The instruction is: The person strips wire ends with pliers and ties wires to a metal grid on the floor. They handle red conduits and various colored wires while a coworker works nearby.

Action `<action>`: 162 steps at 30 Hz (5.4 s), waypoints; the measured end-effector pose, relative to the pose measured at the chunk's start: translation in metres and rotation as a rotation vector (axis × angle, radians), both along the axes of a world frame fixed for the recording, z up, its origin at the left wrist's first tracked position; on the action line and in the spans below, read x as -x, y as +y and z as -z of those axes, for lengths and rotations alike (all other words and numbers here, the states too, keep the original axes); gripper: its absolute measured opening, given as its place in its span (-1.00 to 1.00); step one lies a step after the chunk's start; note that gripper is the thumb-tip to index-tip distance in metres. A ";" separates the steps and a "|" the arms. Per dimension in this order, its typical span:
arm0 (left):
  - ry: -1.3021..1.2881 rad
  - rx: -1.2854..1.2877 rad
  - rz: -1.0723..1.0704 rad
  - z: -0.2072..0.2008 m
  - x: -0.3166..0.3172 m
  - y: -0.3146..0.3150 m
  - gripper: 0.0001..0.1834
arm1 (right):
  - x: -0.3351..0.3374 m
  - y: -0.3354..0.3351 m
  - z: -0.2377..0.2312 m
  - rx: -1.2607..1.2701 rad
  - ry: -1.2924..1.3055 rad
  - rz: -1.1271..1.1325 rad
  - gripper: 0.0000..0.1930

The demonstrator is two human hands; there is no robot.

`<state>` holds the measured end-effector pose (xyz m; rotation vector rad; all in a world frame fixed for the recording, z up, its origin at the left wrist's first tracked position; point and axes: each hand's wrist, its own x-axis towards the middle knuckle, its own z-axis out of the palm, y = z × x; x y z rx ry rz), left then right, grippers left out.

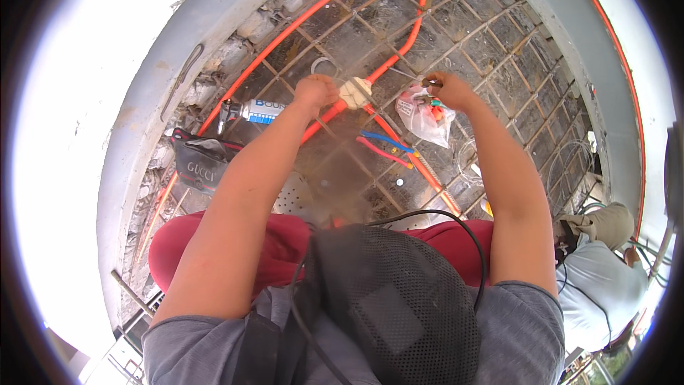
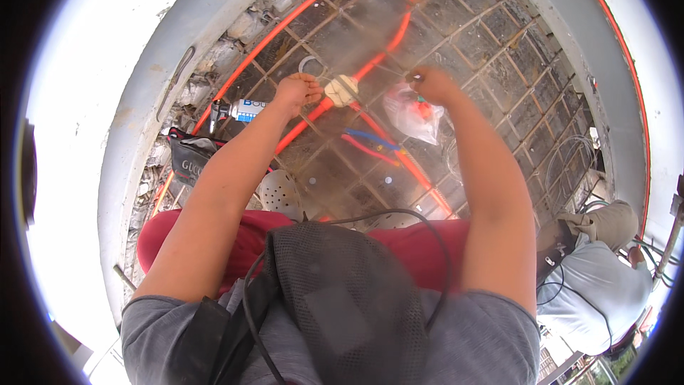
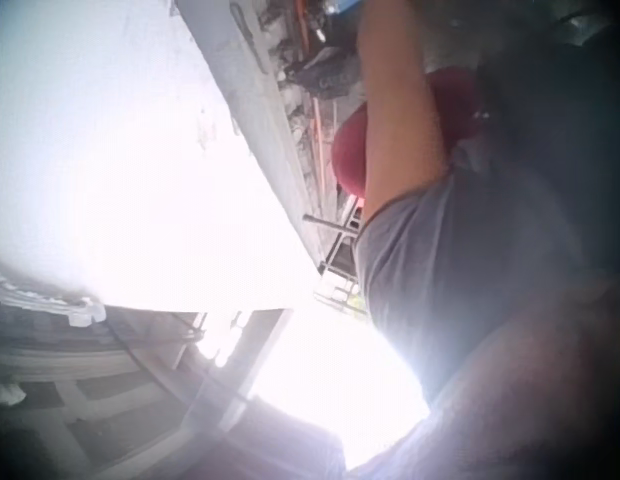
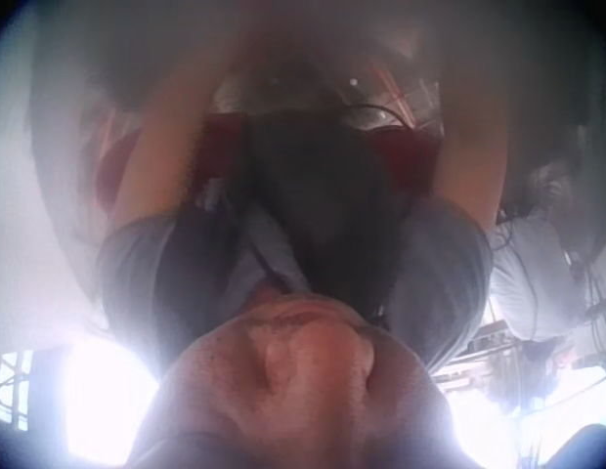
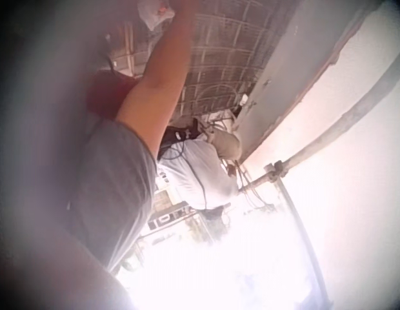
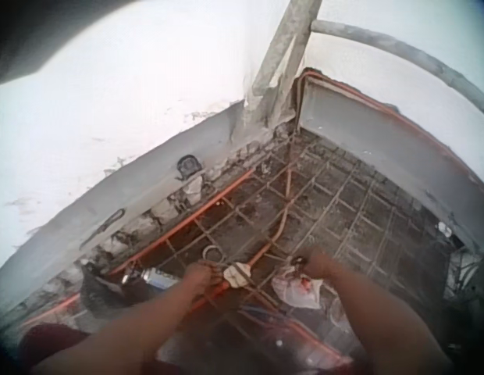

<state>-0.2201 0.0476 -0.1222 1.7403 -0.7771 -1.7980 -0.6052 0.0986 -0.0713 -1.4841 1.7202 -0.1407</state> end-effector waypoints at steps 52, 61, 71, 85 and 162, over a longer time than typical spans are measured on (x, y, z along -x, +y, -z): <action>0.369 0.378 0.168 -0.315 0.060 0.041 -0.78 | -0.175 0.061 -0.241 0.559 -0.646 0.583 -0.77; 0.191 0.333 0.529 -0.307 0.043 0.027 -0.74 | -0.153 0.048 -0.208 0.698 -0.674 0.382 -0.86; 0.232 0.331 0.427 -0.299 0.034 0.022 -0.77 | -0.150 0.045 -0.200 0.406 -0.738 0.453 -0.75; 0.306 0.370 0.422 -0.302 0.044 0.036 -0.78 | -0.152 0.070 -0.216 0.323 -0.756 0.495 -0.70; -0.196 0.744 0.574 -0.298 0.046 0.067 -0.89 | -0.148 0.071 -0.277 0.694 0.316 -0.310 -0.92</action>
